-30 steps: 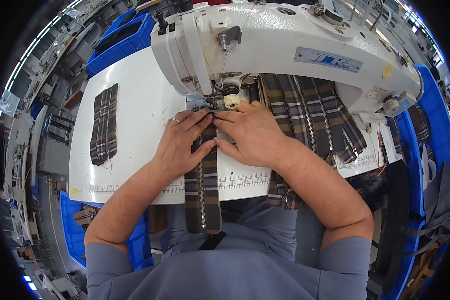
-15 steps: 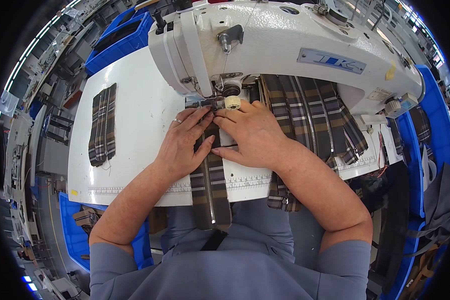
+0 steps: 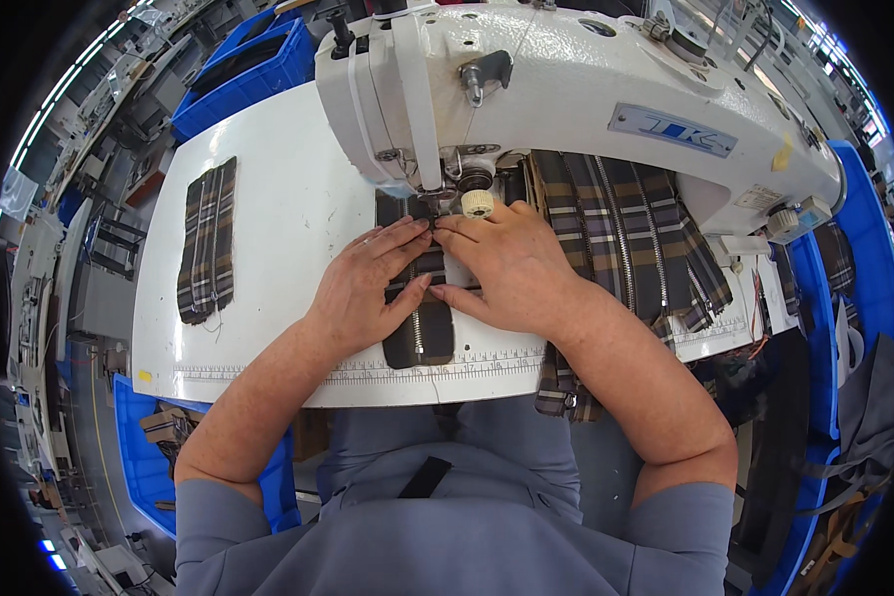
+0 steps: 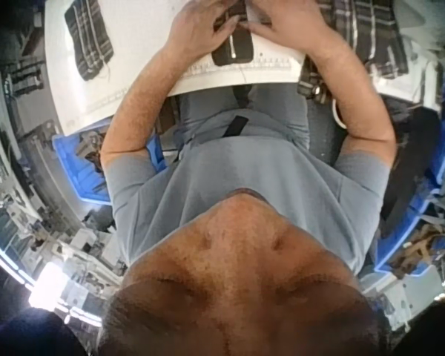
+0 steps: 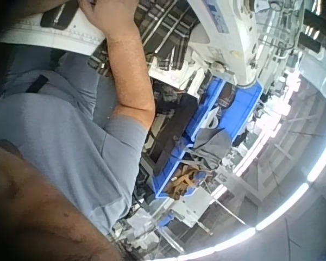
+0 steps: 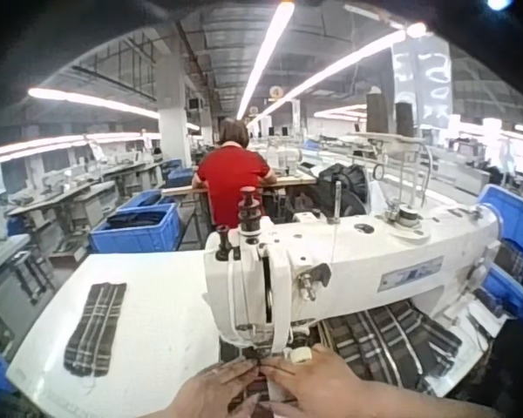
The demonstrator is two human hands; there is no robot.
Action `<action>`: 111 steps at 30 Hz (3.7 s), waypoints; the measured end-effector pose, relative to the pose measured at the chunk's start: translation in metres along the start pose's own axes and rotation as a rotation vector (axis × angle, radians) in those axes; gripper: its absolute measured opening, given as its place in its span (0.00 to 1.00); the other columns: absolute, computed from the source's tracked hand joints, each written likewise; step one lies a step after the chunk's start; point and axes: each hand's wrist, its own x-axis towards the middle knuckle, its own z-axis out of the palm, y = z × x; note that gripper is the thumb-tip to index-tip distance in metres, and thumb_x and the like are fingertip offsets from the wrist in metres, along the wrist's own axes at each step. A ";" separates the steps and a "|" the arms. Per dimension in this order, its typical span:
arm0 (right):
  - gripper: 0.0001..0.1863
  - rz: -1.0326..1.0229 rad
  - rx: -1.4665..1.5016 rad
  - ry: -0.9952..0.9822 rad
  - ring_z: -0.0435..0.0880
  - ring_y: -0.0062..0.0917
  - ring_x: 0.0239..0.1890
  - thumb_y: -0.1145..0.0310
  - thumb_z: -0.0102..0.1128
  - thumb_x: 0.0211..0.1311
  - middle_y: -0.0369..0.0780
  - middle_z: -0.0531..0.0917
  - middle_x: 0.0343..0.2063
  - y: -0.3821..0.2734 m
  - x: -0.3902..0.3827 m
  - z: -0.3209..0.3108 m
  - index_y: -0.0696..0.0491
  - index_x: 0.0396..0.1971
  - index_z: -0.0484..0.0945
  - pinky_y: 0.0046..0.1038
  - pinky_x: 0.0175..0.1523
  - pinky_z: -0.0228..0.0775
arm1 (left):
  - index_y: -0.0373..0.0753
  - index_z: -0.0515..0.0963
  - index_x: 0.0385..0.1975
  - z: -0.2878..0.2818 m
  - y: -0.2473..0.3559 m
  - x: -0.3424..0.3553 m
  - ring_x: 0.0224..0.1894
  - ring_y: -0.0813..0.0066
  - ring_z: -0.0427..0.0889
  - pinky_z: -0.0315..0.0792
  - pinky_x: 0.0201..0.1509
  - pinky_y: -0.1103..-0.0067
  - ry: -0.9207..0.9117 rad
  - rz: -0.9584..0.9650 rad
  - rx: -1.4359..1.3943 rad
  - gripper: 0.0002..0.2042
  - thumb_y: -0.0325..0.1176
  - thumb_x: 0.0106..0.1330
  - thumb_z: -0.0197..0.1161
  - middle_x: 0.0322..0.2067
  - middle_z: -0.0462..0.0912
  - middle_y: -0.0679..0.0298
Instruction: The person sews fabric straps using an industrial sewing machine.
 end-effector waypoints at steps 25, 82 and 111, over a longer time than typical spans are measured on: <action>0.26 0.018 0.015 0.012 0.86 0.36 0.44 0.51 0.69 0.61 0.40 0.87 0.51 -0.004 0.004 -0.001 0.57 0.50 0.85 0.38 0.48 0.70 | 0.33 0.85 0.53 0.001 -0.027 0.033 0.54 0.55 0.86 0.82 0.56 0.65 0.024 -0.021 -0.012 0.15 0.31 0.70 0.63 0.53 0.86 0.54; 0.25 0.041 -0.019 -0.013 0.85 0.35 0.52 0.50 0.74 0.59 0.38 0.88 0.52 -0.002 0.002 -0.003 0.54 0.47 0.87 0.40 0.52 0.78 | 0.30 0.64 0.72 -0.025 -0.018 0.012 0.76 0.50 0.64 0.63 0.79 0.62 -0.299 -0.020 -0.172 0.64 0.62 0.35 0.86 0.74 0.62 0.52; 0.22 0.040 -0.023 -0.030 0.85 0.35 0.52 0.58 0.71 0.59 0.37 0.86 0.54 -0.003 0.003 -0.003 0.55 0.50 0.85 0.40 0.51 0.79 | 0.36 0.83 0.58 -0.018 -0.011 0.004 0.70 0.55 0.76 0.65 0.78 0.58 -0.133 0.061 -0.094 0.29 0.47 0.60 0.77 0.64 0.80 0.54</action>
